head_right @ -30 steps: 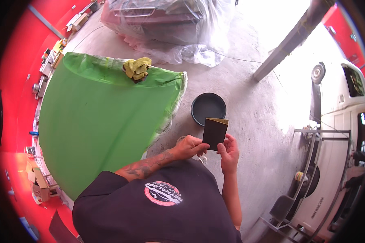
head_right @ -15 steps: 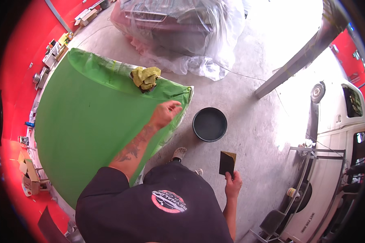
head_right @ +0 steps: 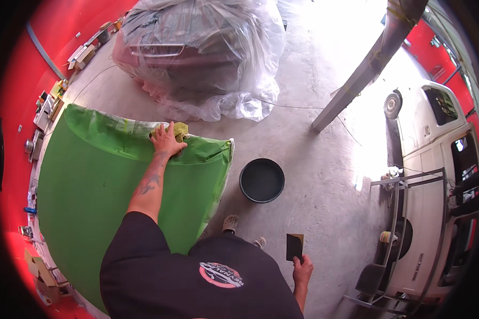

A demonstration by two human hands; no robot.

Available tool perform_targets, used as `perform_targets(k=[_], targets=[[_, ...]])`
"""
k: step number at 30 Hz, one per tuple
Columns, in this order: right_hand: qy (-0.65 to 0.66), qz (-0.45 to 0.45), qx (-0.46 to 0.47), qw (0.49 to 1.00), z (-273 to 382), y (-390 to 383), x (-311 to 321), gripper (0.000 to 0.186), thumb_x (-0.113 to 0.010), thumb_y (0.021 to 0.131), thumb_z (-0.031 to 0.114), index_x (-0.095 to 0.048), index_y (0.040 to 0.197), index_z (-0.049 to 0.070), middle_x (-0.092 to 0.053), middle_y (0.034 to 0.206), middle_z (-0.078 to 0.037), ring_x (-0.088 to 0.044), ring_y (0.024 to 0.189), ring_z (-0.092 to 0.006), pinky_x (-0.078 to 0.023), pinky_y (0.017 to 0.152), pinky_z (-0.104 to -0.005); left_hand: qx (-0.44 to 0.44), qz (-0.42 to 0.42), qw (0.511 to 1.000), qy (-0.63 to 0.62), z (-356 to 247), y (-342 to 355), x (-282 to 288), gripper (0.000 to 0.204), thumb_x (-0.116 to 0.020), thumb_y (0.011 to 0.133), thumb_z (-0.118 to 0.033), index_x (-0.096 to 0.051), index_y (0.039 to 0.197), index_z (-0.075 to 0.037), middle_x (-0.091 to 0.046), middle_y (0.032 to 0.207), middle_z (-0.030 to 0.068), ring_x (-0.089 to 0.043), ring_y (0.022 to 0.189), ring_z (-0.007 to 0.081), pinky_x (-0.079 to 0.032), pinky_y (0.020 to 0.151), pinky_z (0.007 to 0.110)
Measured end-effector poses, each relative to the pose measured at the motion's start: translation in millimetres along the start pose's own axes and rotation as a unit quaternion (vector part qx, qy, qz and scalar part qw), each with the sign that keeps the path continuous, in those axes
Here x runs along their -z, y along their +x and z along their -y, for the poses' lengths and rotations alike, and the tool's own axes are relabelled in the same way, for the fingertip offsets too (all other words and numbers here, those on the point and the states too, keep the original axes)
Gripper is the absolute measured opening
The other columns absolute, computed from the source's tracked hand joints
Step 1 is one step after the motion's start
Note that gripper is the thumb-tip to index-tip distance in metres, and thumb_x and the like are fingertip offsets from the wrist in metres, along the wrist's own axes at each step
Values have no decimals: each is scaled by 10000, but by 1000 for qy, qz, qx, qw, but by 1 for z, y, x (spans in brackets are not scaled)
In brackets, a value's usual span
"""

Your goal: The person folds a piece of sandpaper, wets a cloth in a bucket of water, and wipes water onto a car hood with the cloth before wet-sanding the hood surface with the sandpaper.

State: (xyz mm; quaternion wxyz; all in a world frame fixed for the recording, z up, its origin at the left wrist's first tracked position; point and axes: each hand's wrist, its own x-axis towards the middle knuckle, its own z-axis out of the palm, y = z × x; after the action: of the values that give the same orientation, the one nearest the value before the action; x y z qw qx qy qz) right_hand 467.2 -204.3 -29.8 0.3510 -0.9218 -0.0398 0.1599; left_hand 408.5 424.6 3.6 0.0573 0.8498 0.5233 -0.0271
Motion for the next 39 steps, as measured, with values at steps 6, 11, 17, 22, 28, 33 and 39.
perform_targets(k=[6, 11, 17, 22, 28, 33, 39], targets=[[-8, -1, -30, 1000, 4, -5, -4, 194, -691, 789, 173, -640, 845, -6, -650, 662, -128, -636, 612, -243, -482, 601, -366, 23, 68, 997, -7, 1, 8, 9, 1150, -821, 583, -529, -189, 1506, -261, -253, 1521, 145, -172, 1426, 380, -247, 1055, 673], [-21, 4, -37, 999, 20, -8, -6, 188, -679, 803, 165, -629, 815, -16, -649, 644, -90, -620, 587, -162, -478, 572, -317, -3, 50, 998, -26, 16, 16, -9, 1024, -811, 657, -416, -234, 1488, -259, -407, 1404, 107, -271, 1375, 352, -371, 990, 633], [-13, 4, -48, 999, 19, -5, -11, 212, -698, 790, 184, -635, 831, -14, -655, 663, -119, -638, 607, -212, -490, 594, -353, -68, -60, 992, -90, 30, 23, -25, 609, -603, 724, -64, -481, 1307, -186, -527, 1191, 132, -476, 1162, 376, -453, 951, 488], [-18, 8, -35, 999, 12, -2, -15, 210, -691, 798, 180, -630, 833, -18, -655, 653, -95, -631, 596, -173, -492, 586, -329, -75, -128, 985, -88, 40, 26, -22, 558, -597, 739, -20, -524, 1266, -186, -538, 1105, 136, -528, 1065, 368, -490, 880, 460], [-25, 13, -47, 999, 19, -3, -15, 207, -693, 787, 170, -656, 884, -10, -669, 709, -153, -666, 661, -258, -504, 633, -372, -47, -169, 976, -128, 54, 22, -1, 552, -572, 721, 16, -553, 1239, -175, -532, 1091, 136, -522, 1037, 359, -471, 893, 435], [-11, 53, -26, 998, 23, 1, -26, 255, -690, 789, 180, -664, 960, -7, -683, 798, -187, -681, 737, -298, -516, 685, -392, -74, -134, 982, -109, 69, 15, -17, 660, -666, 707, -130, -471, 1334, -200, -508, 1194, 141, -505, 1116, 373, -472, 932, 436], [-11, 122, 31, 992, 67, -13, -39, 257, -694, 808, 202, -657, 980, 15, -674, 825, -202, -673, 773, -339, -519, 699, -404, -65, 4, 994, -93, 53, -1, -13, 1039, -800, 602, -503, -294, 1471, -242, -387, 1439, 138, -293, 1368, 342, -324, 1051, 591]])
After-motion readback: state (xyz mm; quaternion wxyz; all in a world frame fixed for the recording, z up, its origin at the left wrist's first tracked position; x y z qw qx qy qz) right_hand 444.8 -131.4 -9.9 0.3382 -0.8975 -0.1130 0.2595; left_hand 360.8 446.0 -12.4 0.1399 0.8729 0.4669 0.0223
